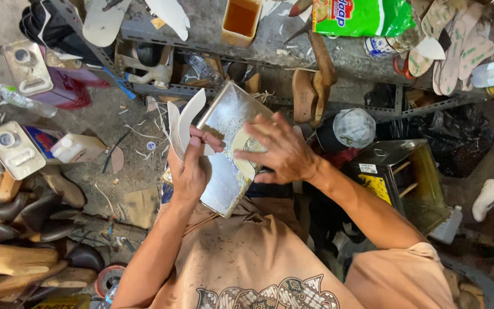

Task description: The person repeatedly rubs a white curved shoe part against a metal block to smooth its surface. They hold the part in one hand and use the other hand to apply pressure while moving it back and forth across the block.

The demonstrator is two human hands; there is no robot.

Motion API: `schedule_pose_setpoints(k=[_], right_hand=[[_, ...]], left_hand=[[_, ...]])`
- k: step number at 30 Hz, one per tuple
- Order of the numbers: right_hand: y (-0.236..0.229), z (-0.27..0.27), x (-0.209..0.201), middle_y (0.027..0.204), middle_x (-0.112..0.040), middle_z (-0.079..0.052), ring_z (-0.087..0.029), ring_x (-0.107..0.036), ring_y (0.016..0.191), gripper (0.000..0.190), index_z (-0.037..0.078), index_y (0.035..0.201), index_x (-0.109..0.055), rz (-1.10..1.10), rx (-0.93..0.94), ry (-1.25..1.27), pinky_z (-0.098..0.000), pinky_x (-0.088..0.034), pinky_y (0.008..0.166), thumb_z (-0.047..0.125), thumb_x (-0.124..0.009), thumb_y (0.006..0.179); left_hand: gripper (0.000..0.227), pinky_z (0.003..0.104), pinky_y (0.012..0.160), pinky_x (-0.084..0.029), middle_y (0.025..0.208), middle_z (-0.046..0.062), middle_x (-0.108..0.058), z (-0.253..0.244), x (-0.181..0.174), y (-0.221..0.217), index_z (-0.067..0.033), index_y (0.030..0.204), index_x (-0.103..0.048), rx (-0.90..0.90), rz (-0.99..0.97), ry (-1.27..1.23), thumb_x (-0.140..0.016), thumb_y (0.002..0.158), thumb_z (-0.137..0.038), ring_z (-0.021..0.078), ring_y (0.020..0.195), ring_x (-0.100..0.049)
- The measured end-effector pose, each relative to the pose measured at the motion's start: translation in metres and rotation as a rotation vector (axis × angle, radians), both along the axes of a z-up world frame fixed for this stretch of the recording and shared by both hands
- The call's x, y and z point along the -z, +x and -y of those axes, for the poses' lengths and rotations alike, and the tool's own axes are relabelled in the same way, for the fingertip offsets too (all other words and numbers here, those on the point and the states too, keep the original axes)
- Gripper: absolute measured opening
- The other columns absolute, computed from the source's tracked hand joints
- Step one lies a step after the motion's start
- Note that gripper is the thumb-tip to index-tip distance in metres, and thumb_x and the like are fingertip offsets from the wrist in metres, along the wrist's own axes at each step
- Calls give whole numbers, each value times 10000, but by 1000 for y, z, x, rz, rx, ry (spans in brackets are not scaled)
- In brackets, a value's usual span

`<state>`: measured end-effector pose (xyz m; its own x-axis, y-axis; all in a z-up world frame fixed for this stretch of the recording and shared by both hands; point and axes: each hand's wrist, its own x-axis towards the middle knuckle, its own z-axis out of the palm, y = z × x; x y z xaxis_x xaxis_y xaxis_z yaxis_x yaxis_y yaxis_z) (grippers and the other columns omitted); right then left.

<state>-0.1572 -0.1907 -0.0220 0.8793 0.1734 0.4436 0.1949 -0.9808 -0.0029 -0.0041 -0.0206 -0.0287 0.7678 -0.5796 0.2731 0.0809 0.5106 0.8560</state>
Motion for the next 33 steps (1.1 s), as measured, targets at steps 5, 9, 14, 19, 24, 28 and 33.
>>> schedule_pose_setpoints(k=[5,9,14,19,24,28,33], right_hand=[[-44,-9,1,1641,-321,-48,-296,-233,1537,599,521,1496,-453,-23,-38,-21,-531,-131,1250,710,-153,1013],[-50,-6,-7,1630,-341,-97,-363,-278,1514,561,479,1475,-522,17,50,-94,-574,-212,1231,687,-260,1024],[-50,-26,-11,1606,-372,-28,-275,-261,1509,487,459,1369,-591,55,-7,4,-519,-102,1258,657,-315,1020],[-28,-23,-38,1549,-467,-129,-378,-226,1527,604,333,1401,-642,-79,173,115,-584,-94,1237,704,-428,976],[-3,-21,-67,1603,-430,-160,-429,-264,1529,686,247,1269,-698,-352,92,-212,-640,-78,1240,754,-606,817],[1,-34,-81,1559,-479,-137,-376,-351,1494,589,257,1206,-684,-339,44,-264,-619,-128,1240,726,-595,861],[7,-37,-73,1542,-473,-157,-419,-370,1476,577,197,1216,-676,-316,13,-156,-640,-214,1199,592,-749,802]], left_hand=[[226,400,742,-539,809,237,-657,-9,3,3,40,1080,-504,-12,-45,-2,-435,1072,-175,278,692,-682],[231,411,757,-546,811,242,-659,-8,1,7,44,1074,-503,-9,-36,13,-434,1074,-177,285,699,-690],[239,408,758,-545,809,251,-655,-7,0,5,52,1082,-500,16,-30,14,-426,1075,-176,290,692,-684],[244,402,748,-543,812,246,-650,-6,-2,3,45,1088,-493,14,-30,17,-413,1080,-186,285,699,-681],[244,392,721,-541,805,239,-660,-9,1,5,43,1085,-500,-7,-67,-1,-434,1077,-192,280,692,-689],[241,396,696,-543,805,240,-658,-8,-4,5,41,1076,-502,-23,-19,16,-416,1072,-184,287,686,-693],[230,398,678,-548,803,252,-667,-6,0,5,48,1066,-507,-18,-23,-19,-433,1068,-170,302,679,-700]])
